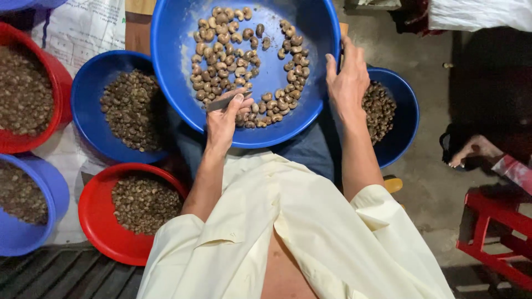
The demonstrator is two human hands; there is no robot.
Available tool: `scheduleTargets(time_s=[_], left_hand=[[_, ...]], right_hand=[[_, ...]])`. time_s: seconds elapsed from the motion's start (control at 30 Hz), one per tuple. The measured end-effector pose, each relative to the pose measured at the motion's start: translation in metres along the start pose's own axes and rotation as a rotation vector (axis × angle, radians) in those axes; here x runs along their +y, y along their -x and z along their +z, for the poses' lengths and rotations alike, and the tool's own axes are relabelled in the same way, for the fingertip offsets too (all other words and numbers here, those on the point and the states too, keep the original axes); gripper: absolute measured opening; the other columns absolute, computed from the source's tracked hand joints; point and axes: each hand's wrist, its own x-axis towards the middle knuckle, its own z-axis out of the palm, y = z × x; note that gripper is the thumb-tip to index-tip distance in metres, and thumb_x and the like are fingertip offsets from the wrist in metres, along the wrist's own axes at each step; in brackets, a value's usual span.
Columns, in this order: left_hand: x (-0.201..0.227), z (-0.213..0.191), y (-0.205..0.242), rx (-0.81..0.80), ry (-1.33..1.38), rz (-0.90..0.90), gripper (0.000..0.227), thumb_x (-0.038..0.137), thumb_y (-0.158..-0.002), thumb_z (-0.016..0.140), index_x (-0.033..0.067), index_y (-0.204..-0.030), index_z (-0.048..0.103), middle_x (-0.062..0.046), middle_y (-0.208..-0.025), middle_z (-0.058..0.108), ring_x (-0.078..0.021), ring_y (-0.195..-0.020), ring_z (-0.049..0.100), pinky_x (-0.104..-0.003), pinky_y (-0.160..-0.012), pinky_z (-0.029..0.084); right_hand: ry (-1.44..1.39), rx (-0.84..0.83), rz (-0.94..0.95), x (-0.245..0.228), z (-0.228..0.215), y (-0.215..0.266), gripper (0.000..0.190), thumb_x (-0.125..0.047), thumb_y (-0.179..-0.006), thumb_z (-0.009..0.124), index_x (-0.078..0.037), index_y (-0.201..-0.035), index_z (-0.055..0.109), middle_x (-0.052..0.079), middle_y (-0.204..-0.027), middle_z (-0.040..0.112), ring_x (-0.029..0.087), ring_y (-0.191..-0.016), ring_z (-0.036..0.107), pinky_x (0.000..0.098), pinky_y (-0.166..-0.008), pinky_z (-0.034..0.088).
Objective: Cleaning and scraping individual nuts using a small hand tool in a processing facility.
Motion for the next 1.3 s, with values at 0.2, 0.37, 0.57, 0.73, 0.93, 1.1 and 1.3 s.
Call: scheduleTargets(time_s=[0.2, 0.37, 0.57, 0.73, 0.93, 1.1, 1.3], left_hand=[[-0.003, -0.005, 0.000, 0.027, 0.012, -0.018, 0.033, 0.028, -0.100, 0.062, 0.0030, -0.121, 0.070, -0.016, -0.113, 0.076, -0.0276, -0.101, 0.078, -0.027, -0.079, 0.065], [-0.003, -0.005, -0.002, -0.003, -0.031, -0.016, 0.031, 0.029, -0.101, 0.061, 0.0066, -0.119, 0.072, -0.016, -0.113, 0.076, -0.0270, -0.101, 0.079, -0.027, -0.079, 0.064], [-0.005, -0.005, -0.002, 0.000, 0.006, 0.004, 0.030, 0.029, -0.101, 0.063, 0.0072, -0.120, 0.071, -0.014, -0.117, 0.075, -0.0284, -0.100, 0.079, -0.029, -0.078, 0.065], [0.010, -0.007, 0.003, 0.009, -0.047, 0.021, 0.033, 0.031, -0.101, 0.062, 0.0068, -0.122, 0.070, -0.013, -0.113, 0.076, -0.0286, -0.103, 0.078, -0.032, -0.080, 0.068], [-0.002, -0.008, 0.002, 0.092, 0.020, -0.022, 0.034, 0.023, -0.099, 0.062, -0.0018, -0.122, 0.067, -0.018, -0.103, 0.076, -0.0298, -0.095, 0.079, -0.030, -0.079, 0.066], [-0.012, -0.011, -0.002, 0.068, -0.008, -0.014, 0.032, 0.016, -0.103, 0.062, -0.0075, -0.124, 0.065, -0.031, -0.115, 0.071, -0.0346, -0.101, 0.074, -0.036, -0.083, 0.065], [-0.004, -0.007, 0.000, 0.069, -0.025, -0.007, 0.028, 0.015, -0.102, 0.064, -0.0039, -0.123, 0.068, -0.028, -0.115, 0.072, -0.0353, -0.104, 0.074, -0.037, -0.080, 0.066]], right_hand=[[0.072, -0.109, 0.083, 0.019, 0.007, 0.011, 0.056, -0.028, -0.102, 0.063, -0.021, -0.153, 0.041, 0.017, -0.136, 0.068, 0.042, -0.107, 0.067, 0.0524, -0.089, 0.051], [0.127, -0.152, 0.092, 0.023, -0.001, 0.030, 0.061, -0.032, -0.102, 0.064, -0.012, -0.154, 0.039, 0.022, -0.141, 0.064, 0.047, -0.116, 0.063, 0.0556, -0.092, 0.047], [0.284, 0.087, -0.251, -0.014, -0.003, 0.018, 0.052, -0.016, -0.102, 0.076, -0.002, -0.145, 0.050, 0.021, -0.123, 0.059, 0.039, -0.105, 0.053, 0.0475, -0.094, 0.046], [0.261, -0.215, -0.314, -0.024, 0.047, 0.001, 0.052, -0.001, -0.090, 0.079, -0.007, -0.137, 0.059, 0.019, -0.105, 0.073, 0.032, -0.091, 0.066, 0.0462, -0.073, 0.062], [0.589, -0.149, -0.568, 0.033, 0.144, -0.008, 0.034, -0.020, -0.083, 0.063, -0.028, -0.115, 0.071, 0.005, -0.085, 0.069, 0.026, -0.070, 0.069, 0.0393, -0.050, 0.054], [0.711, -0.049, -0.502, 0.041, 0.190, 0.006, 0.030, -0.021, -0.092, 0.060, -0.020, -0.119, 0.070, 0.013, -0.085, 0.070, 0.030, -0.074, 0.074, 0.0448, -0.057, 0.060], [0.292, -0.227, -0.329, 0.013, 0.164, 0.010, 0.022, -0.030, -0.091, 0.060, -0.015, -0.107, 0.064, 0.010, -0.083, 0.069, 0.034, -0.075, 0.073, 0.0491, -0.063, 0.059]])
